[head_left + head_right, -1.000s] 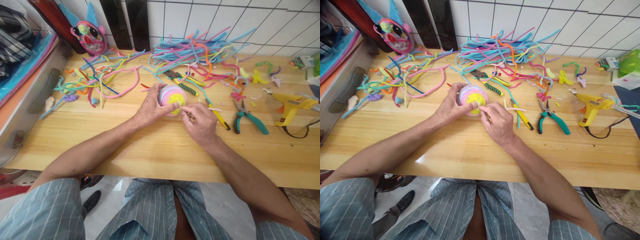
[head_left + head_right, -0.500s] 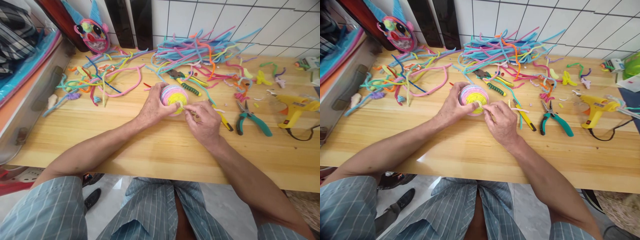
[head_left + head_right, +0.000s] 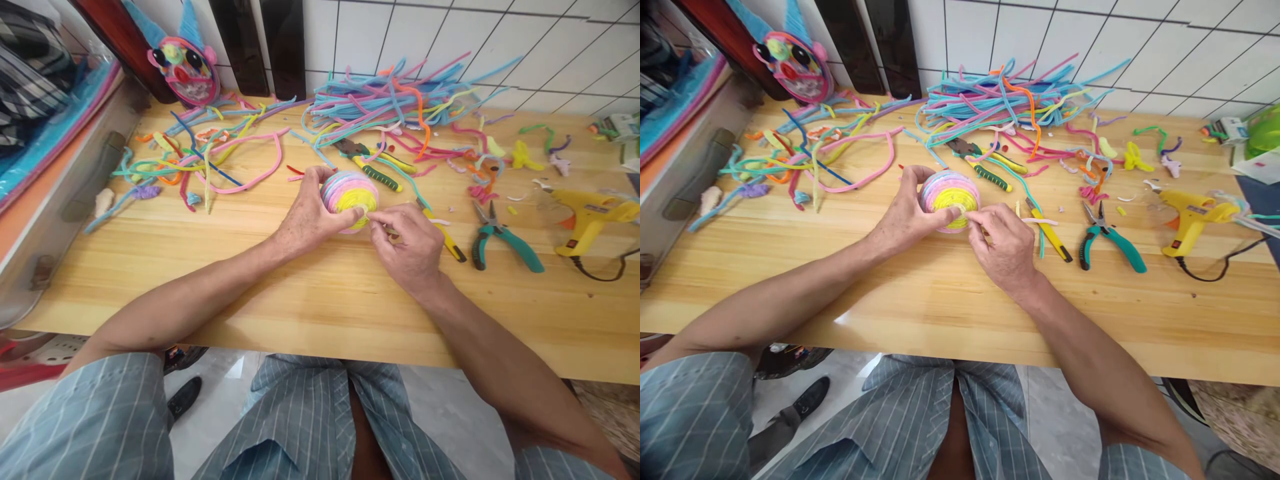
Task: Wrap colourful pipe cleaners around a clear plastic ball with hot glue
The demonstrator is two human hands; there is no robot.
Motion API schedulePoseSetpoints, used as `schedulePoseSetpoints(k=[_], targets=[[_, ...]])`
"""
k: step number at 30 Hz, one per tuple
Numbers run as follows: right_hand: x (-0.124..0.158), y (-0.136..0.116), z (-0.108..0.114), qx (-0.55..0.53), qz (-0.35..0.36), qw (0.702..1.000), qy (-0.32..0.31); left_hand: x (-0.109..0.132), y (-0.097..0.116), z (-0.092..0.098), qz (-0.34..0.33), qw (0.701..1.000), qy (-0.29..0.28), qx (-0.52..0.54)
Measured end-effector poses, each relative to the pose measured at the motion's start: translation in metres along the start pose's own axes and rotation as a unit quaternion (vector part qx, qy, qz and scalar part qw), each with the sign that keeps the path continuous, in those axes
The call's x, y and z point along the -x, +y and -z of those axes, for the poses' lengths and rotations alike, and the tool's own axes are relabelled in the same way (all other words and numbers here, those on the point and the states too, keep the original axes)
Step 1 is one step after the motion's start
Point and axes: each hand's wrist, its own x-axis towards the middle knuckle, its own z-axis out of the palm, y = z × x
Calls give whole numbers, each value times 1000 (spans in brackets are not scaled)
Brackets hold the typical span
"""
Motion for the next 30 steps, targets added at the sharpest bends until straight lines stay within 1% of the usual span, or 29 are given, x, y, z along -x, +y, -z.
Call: schedulePoseSetpoints(k=[6,10,14,19,24,26,30], targets=[[0,-1,0,-5,32,999,15,-6,3,7,-32,998,-16,-42],[1,1,-1,7,27,1000,1,-4,2,5,-11,1000,7,-27],[1,3,-2,-8,42,999,18,-2,1,3,10,1000,-8,10],[2,2,-2,-5,25,1000,8,-3,0,3,-1,1000,-15,19],[2,-1,-2,-2,23,1000,7,-7,3,10,-43,998,-26,-41],[2,-2,-2,-4,32,999,16,-7,4,12,-43,997,-23,-52],[2,-1,-2,-19,26,999,14,-6,3,9,-24,999,-11,-18]])
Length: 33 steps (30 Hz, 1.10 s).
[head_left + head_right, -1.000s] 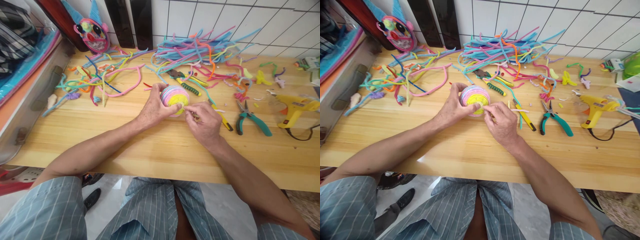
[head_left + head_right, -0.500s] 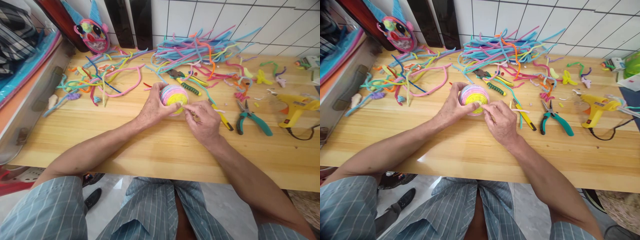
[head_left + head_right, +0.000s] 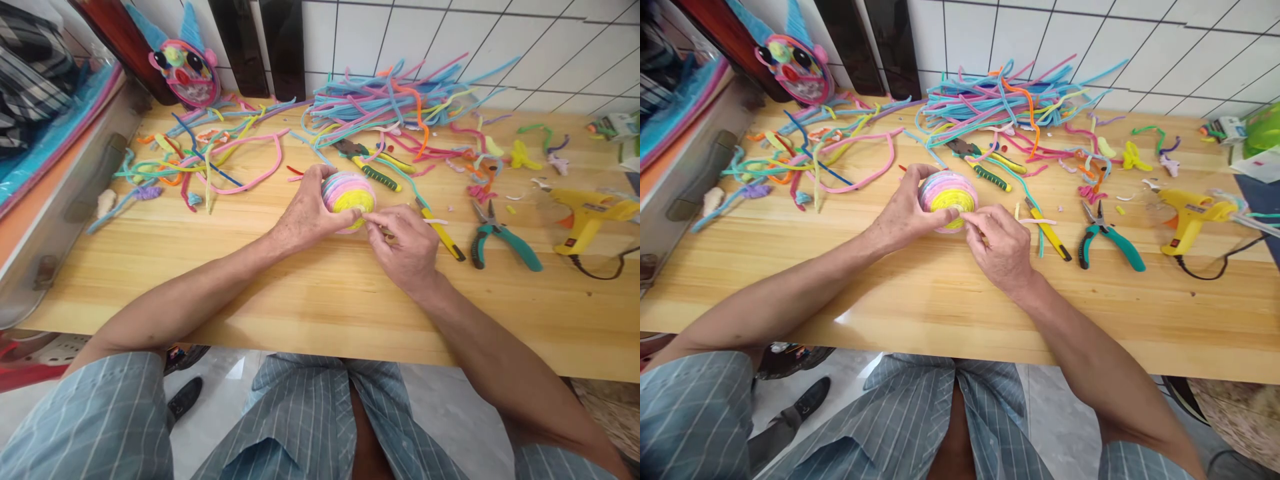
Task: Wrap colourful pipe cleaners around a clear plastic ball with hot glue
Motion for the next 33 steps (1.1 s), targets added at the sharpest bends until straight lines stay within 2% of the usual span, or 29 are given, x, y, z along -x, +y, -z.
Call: schedulePoseSetpoints(k=[7,15,22,28,33], targets=[[-1,0,0,24,-7,1000,-4,-1,-2,-1,-16,999,-6,-31],[-2,3,0,5,8,1000,4,4,-8,-10,15,999,47,-6],[-2,2,1,2,-10,1000,-4,7,-10,-16,35,998,20,57],[-2,0,1,12,-10,1000,4,7,-11,-11,-6,1000,19,18],[-1,-2,0,14,-13,1000,6,7,-11,-14,6,999,34,27]])
